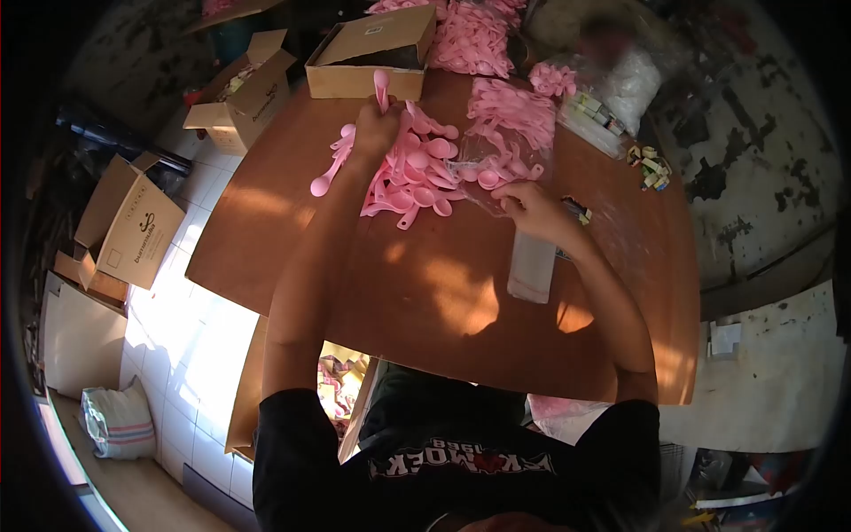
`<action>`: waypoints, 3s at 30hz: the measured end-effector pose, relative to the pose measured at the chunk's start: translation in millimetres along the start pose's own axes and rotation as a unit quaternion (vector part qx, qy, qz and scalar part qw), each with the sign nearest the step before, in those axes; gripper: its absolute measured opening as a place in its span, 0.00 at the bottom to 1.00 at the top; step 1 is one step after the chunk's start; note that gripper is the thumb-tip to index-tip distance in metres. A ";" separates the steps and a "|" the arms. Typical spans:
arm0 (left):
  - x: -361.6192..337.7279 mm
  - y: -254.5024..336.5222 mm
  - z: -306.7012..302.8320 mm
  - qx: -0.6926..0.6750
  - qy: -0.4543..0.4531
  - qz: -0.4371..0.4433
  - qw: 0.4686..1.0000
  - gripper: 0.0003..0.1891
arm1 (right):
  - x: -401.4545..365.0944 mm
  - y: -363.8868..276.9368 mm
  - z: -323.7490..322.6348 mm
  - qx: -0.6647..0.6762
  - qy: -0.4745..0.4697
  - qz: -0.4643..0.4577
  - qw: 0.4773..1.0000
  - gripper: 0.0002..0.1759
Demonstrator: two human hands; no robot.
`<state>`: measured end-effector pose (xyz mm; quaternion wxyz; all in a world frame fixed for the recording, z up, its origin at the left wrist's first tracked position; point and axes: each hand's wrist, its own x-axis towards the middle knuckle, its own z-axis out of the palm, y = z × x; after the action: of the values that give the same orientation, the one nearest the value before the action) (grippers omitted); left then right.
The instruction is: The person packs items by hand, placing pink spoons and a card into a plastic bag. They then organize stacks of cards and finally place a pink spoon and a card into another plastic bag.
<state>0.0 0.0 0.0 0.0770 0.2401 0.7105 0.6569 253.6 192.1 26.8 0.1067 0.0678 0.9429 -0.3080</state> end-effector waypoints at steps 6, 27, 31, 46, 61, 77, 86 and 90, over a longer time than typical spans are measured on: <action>-20.5 17.0 21.4 0.096 0.137 0.167 0.972 0.15 | 15.4 2.2 33.7 -0.256 0.306 -0.097 0.912 0.17; -145.4 65.6 30.9 -0.114 -0.024 0.129 0.985 0.19 | 10.9 -3.2 22.0 -0.244 0.397 -0.165 0.869 0.07; -144.0 50.7 36.2 -0.139 -0.025 0.128 0.982 0.19 | -5.2 -10.2 17.8 -0.136 0.456 -0.264 0.839 0.13; -141.1 48.5 5.9 -0.162 0.021 0.066 0.984 0.09 | -24.5 -36.7 -6.1 0.644 0.115 -0.096 0.750 0.15; -24.5 22.7 -38.6 0.311 0.075 0.113 0.941 0.15 | 159.4 -88.4 -0.1 0.497 0.100 0.019 0.861 0.20; -29.0 9.7 -17.3 0.379 0.051 0.191 0.904 0.13 | 149.0 -85.4 -18.4 0.261 0.152 0.048 0.952 0.20; -93.9 46.1 -34.2 0.337 0.012 0.297 0.893 0.20 | 23.0 -73.1 -55.9 -0.006 0.008 -0.110 0.994 0.16; -172.4 81.1 -23.4 0.264 -0.091 0.249 0.927 0.21 | 8.1 -22.1 -0.3 -0.256 0.118 -0.034 0.959 0.20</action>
<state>160.0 -95.6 46.1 -0.0908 0.4797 0.7658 0.4186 241.4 175.1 37.5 -0.0021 0.0425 0.9978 -0.0500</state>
